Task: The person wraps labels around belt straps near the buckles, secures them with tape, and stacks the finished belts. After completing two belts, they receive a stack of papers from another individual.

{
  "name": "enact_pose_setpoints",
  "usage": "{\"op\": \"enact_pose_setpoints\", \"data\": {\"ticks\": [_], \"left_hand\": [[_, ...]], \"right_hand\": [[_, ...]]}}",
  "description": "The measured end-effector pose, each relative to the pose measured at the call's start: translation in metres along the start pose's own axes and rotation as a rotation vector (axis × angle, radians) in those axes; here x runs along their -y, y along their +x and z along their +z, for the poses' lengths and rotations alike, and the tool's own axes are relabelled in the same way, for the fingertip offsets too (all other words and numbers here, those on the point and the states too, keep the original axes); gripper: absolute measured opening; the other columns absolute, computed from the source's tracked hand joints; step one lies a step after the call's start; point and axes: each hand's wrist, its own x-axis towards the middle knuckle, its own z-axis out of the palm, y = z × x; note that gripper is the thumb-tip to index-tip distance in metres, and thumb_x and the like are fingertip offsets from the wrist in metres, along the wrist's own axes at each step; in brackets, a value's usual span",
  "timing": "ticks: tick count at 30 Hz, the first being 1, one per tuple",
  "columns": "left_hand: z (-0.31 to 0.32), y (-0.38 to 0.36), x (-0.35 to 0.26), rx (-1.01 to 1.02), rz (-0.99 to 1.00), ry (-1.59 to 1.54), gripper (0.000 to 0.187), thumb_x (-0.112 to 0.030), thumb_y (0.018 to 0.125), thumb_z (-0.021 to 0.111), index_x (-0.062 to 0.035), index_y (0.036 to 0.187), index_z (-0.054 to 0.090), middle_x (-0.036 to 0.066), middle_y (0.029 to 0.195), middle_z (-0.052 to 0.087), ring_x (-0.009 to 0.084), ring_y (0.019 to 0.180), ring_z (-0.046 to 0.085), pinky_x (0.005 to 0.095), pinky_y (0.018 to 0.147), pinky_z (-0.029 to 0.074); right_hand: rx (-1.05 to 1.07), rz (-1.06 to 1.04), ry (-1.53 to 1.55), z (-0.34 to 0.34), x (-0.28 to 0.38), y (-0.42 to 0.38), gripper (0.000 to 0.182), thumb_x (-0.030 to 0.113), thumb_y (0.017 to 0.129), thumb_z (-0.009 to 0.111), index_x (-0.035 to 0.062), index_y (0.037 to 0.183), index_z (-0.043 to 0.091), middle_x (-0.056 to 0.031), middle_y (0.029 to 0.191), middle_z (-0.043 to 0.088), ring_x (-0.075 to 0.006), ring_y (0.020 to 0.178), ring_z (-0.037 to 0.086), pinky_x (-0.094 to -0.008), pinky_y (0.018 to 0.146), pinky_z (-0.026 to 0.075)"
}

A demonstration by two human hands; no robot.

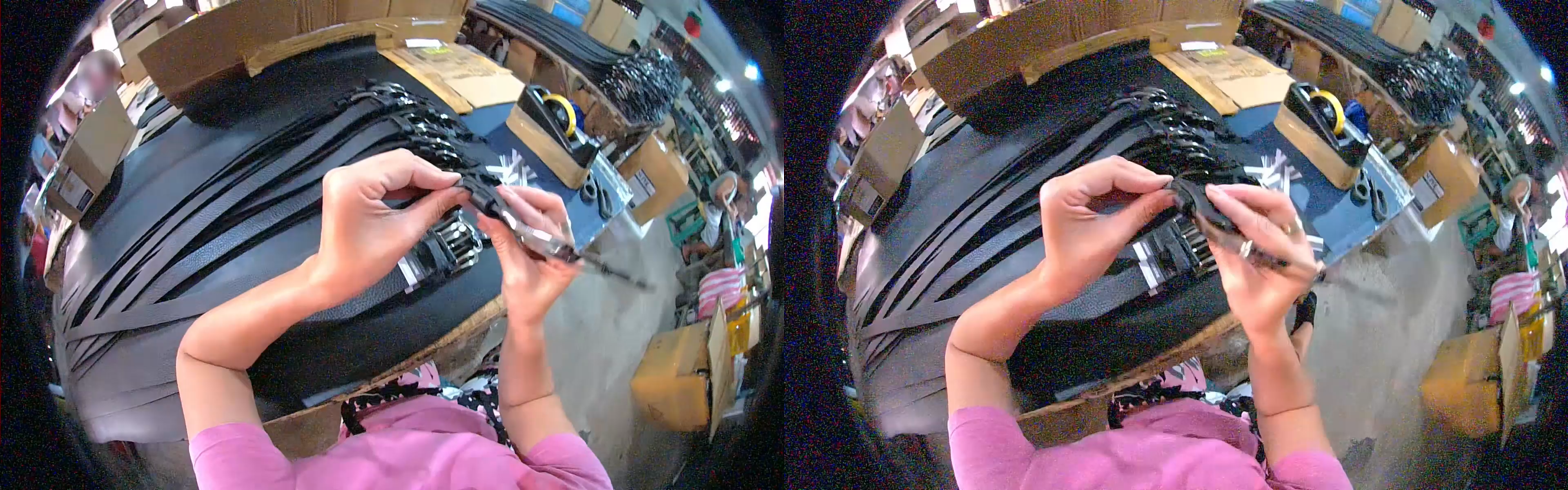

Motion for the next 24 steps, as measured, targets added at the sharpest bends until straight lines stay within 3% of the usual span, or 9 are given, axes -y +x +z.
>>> {"op": "enact_pose_setpoints", "data": {"ticks": [4,9,12,15,16,17,19,23,24], "left_hand": [[-0.004,0.003,-0.006,-0.015,-0.005,-0.008,0.01,0.005,0.071,0.068,0.003,0.081,0.066,0.008,0.08,0.065,0.0117,0.075,0.06,0.0218,0.067,0.048],[-0.007,0.005,-0.005,0.014,0.004,-0.014,0.011,0.005,0.071,0.067,0.0035,0.082,0.065,0.01,0.082,0.064,0.0123,0.076,0.06,0.022,0.069,0.049],[-0.012,0.009,-0.006,0.087,-0.02,-0.052,0.011,0.003,0.074,0.066,0.0032,0.084,0.063,0.007,0.083,0.063,0.0106,0.077,0.06,0.0216,0.069,0.049],[-0.013,0.011,-0.003,0.172,-0.094,-0.156,0.011,0.001,0.077,0.065,0.0026,0.087,0.061,0.006,0.085,0.062,0.0091,0.077,0.059,0.0213,0.069,0.049],[-0.012,0.011,-0.002,0.204,-0.126,-0.217,0.011,0.0,0.078,0.065,0.002,0.087,0.06,0.005,0.085,0.062,0.0084,0.077,0.059,0.0211,0.069,0.048],[-0.012,0.012,-0.003,0.21,-0.13,-0.218,0.011,0.0,0.078,0.065,0.002,0.087,0.06,0.005,0.085,0.062,0.0084,0.077,0.059,0.0211,0.069,0.048],[-0.013,0.015,-0.005,0.178,-0.235,-0.407,0.012,-0.002,0.077,0.066,0.0009,0.087,0.059,0.005,0.087,0.061,0.0078,0.076,0.058,0.0206,0.069,0.048],[-0.022,0.022,-0.004,0.122,-0.261,-0.334,0.013,-0.005,0.076,0.069,-0.0014,0.084,0.06,0.002,0.079,0.062,0.0068,0.073,0.057,0.0199,0.067,0.047],[-0.022,0.022,-0.003,0.126,-0.264,-0.331,0.013,-0.005,0.076,0.069,-0.0014,0.084,0.06,0.002,0.079,0.062,0.0068,0.073,0.057,0.0199,0.067,0.047]], "right_hand": [[-0.054,-0.282,-0.174,0.01,0.005,-0.002,0.028,-0.006,0.065,0.067,-0.0032,0.092,0.066,-0.0141,0.092,0.061,-0.0214,0.082,0.059,-0.0288,0.073,0.048],[-0.148,-0.317,-0.157,0.019,0.004,-0.01,0.028,-0.006,0.066,0.067,-0.0025,0.094,0.066,-0.0149,0.092,0.06,-0.0213,0.082,0.059,-0.0274,0.071,0.049],[-0.101,-0.229,-0.119,0.014,0.014,0.001,0.027,-0.004,0.063,0.071,-0.0022,0.09,0.067,-0.0118,0.082,0.062,-0.0187,0.079,0.059,-0.0265,0.068,0.047],[-0.045,0.003,0.01,0.005,0.016,0.008,0.029,-0.006,0.065,0.071,-0.002,0.093,0.065,-0.0079,0.086,0.061,-0.0149,0.077,0.058,-0.0245,0.068,0.046],[-0.053,-0.017,0.123,0.006,0.012,0.015,0.025,-0.006,0.065,0.073,-0.0028,0.089,0.064,-0.0064,0.087,0.061,-0.0122,0.074,0.055,-0.0227,0.063,0.043],[-0.048,0.159,0.114,0.002,0.018,0.017,0.021,-0.004,0.067,0.073,-0.0037,0.086,0.063,-0.0066,0.087,0.061,-0.0112,0.074,0.054,-0.0215,0.063,0.042],[-0.03,0.276,0.327,0.004,0.017,0.019,0.021,-0.002,0.069,0.072,-0.0041,0.088,0.063,-0.0071,0.087,0.061,-0.0104,0.076,0.055,-0.0212,0.067,0.044],[0.071,0.324,0.325,0.005,0.008,0.01,0.021,-0.001,0.071,0.071,-0.0045,0.09,0.063,-0.0065,0.086,0.061,-0.0092,0.075,0.056,-0.02,0.068,0.045],[0.044,0.44,0.433,0.008,0.007,0.008,0.02,-0.001,0.072,0.071,-0.0051,0.09,0.063,-0.0059,0.086,0.061,-0.0086,0.075,0.057,-0.0192,0.067,0.045]]}}
